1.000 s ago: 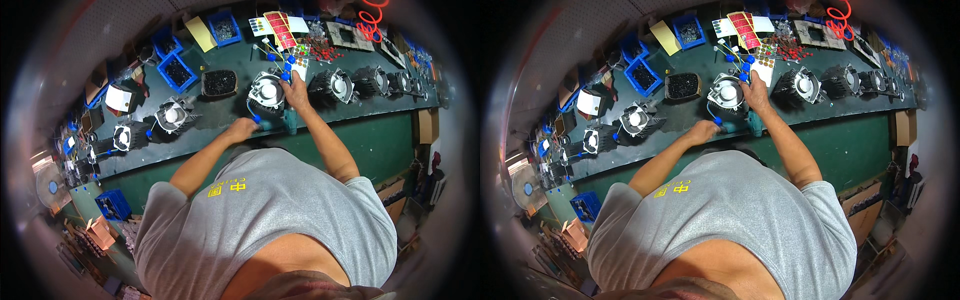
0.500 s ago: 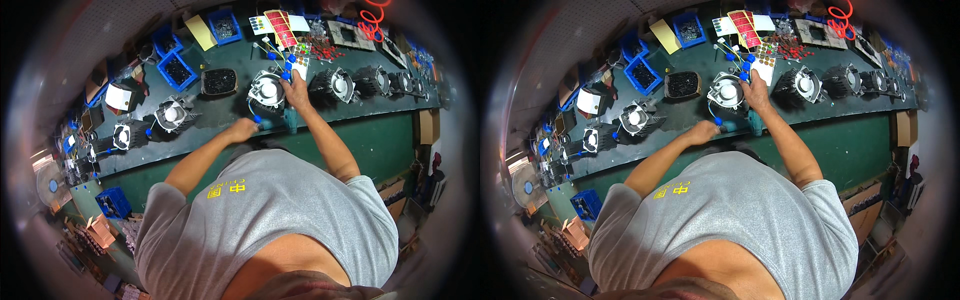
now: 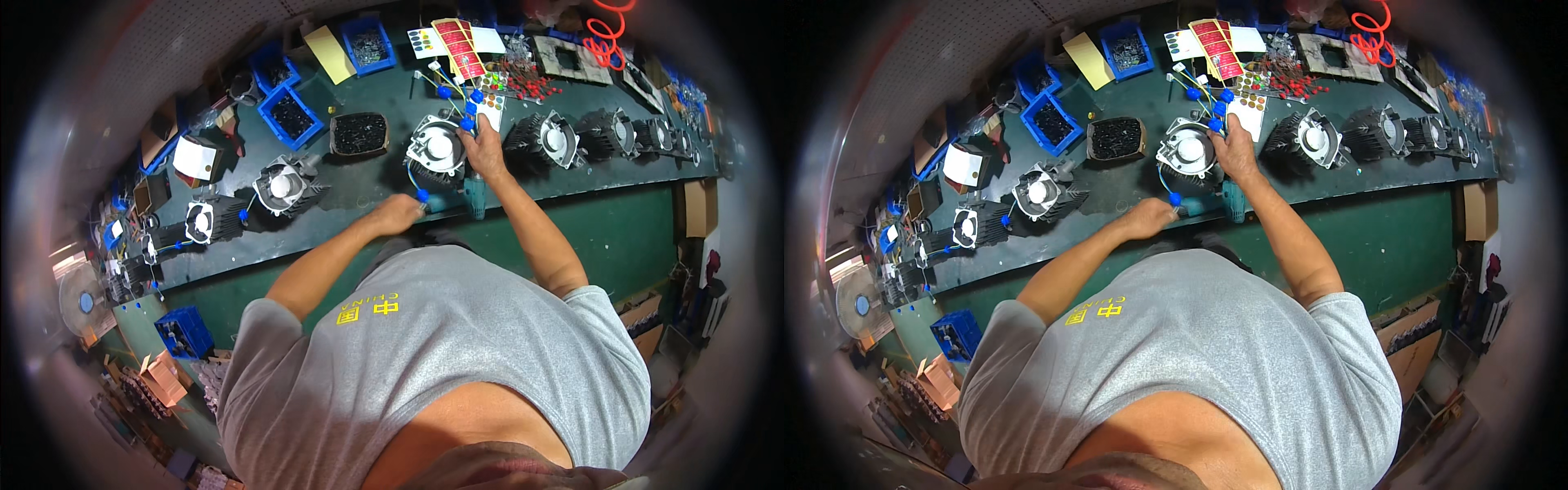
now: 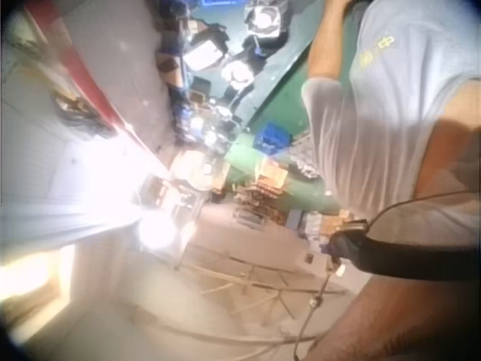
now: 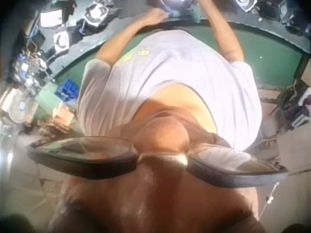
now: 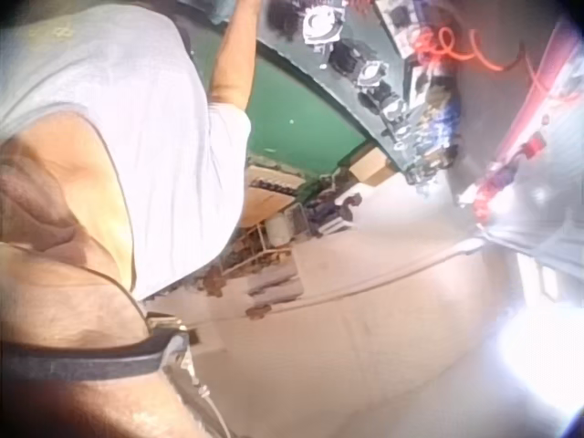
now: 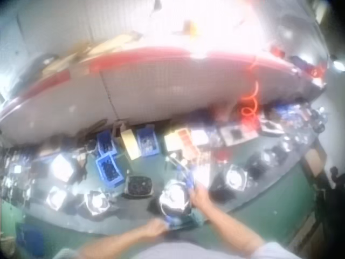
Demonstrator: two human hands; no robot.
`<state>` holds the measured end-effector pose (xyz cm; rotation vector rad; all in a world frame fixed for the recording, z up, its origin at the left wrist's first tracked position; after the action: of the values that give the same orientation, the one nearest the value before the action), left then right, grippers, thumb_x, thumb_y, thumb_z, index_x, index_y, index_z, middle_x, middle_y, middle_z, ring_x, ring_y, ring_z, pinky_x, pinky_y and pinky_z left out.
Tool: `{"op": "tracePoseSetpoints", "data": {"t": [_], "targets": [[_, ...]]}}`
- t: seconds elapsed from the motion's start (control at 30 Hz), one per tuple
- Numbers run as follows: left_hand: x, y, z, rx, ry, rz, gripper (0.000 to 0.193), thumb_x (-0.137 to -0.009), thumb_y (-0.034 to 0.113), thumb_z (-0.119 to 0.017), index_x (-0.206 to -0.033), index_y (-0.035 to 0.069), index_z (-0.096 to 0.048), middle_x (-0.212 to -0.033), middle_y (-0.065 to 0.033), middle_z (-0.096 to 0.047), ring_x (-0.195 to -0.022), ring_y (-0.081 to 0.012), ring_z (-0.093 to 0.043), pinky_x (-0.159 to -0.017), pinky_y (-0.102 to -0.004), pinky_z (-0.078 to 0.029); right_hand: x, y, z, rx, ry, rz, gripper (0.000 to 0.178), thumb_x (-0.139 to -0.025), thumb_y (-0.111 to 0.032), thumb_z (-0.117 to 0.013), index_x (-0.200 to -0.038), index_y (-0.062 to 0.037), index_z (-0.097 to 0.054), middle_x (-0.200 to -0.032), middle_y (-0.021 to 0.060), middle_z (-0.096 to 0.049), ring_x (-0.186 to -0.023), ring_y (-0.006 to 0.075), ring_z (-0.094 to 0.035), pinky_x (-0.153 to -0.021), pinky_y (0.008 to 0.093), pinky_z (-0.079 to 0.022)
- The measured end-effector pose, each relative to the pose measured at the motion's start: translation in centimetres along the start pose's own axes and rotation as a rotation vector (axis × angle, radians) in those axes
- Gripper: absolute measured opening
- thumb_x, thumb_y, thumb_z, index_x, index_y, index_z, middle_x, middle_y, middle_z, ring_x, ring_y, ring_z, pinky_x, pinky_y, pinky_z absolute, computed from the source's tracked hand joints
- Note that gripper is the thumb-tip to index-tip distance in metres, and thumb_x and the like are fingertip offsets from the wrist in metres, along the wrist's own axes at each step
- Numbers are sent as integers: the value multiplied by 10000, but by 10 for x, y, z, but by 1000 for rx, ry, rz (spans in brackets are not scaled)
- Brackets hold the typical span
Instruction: The person assembles small electronic components on a workbench, using a screwdriver to tighten screws and connect wires. They handle multiple units sequentially, placing each completed unit aside and picking up the next one.
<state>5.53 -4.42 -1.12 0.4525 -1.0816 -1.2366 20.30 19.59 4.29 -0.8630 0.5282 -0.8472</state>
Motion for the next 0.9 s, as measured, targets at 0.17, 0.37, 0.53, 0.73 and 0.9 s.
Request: {"op": "tracePoseSetpoints", "data": {"t": [0.17, 0.37, 0.53, 0.73, 0.9], "targets": [[-4, -103, 35, 238, 629, 251, 254, -1000, 130, -564, -926, 6, -772, -939, -202, -767, -910, -323, -746, -836, -411, -567, 1, 6, 0, 14, 8, 26, 296, -913, -171, -755, -983, -18, -512, -638, 180, -601, -553, 361, -595, -566, 460, -466], [39, 81, 77, 255, 393, -246, 232, -1027, 206, -585, -996, 7, -699, -824, -189, -693, -778, -348, -679, -738, -449, -535, 3, 3, 1, 5, 32, 13, 274, -919, -163, -747, -979, -23, -519, -647, 175, -604, -553, 339, -593, -568, 449, -467], [24, 16, 20, -208, 22, -34, 257, -1007, 289, -588, -999, 59, -702, -980, -234, -714, -962, -457, -675, -835, -552, -523, 3, 0, 1, 10, 11, 7, 274, -917, -152, -752, -975, -18, -519, -660, 168, -606, -555, 311, -577, -578, 433, -471], [51, -26, 45, -114, 192, 170, 259, -966, 303, -640, -1044, 72, -727, -1013, -211, -730, -994, -425, -692, -859, -504, -544, 2, 13, -5, -58, 37, 23, 271, -913, -158, -768, -1014, -21, -558, -688, 138, -607, -582, 224, -531, -601, 405, -472], [61, -31, 56, 105, 273, 0, 335, -902, 146, -697, -1208, 10, -711, -1128, -182, -746, -1021, -312, -726, -910, -385, -556, 0, 10, 10, -75, -27, 29, 260, -891, -147, -771, -1037, -14, -602, -828, 128, -658, -736, 217, -577, -716, 384, -497]]}}
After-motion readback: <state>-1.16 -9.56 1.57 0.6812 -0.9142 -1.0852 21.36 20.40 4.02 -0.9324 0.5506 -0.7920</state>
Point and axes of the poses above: each hand's wrist, its own x-axis away from the middle knuckle, its own z-axis out of the back of the hand, y = z × x, the point moved 1 cm from there along -x, towards the middle knuckle
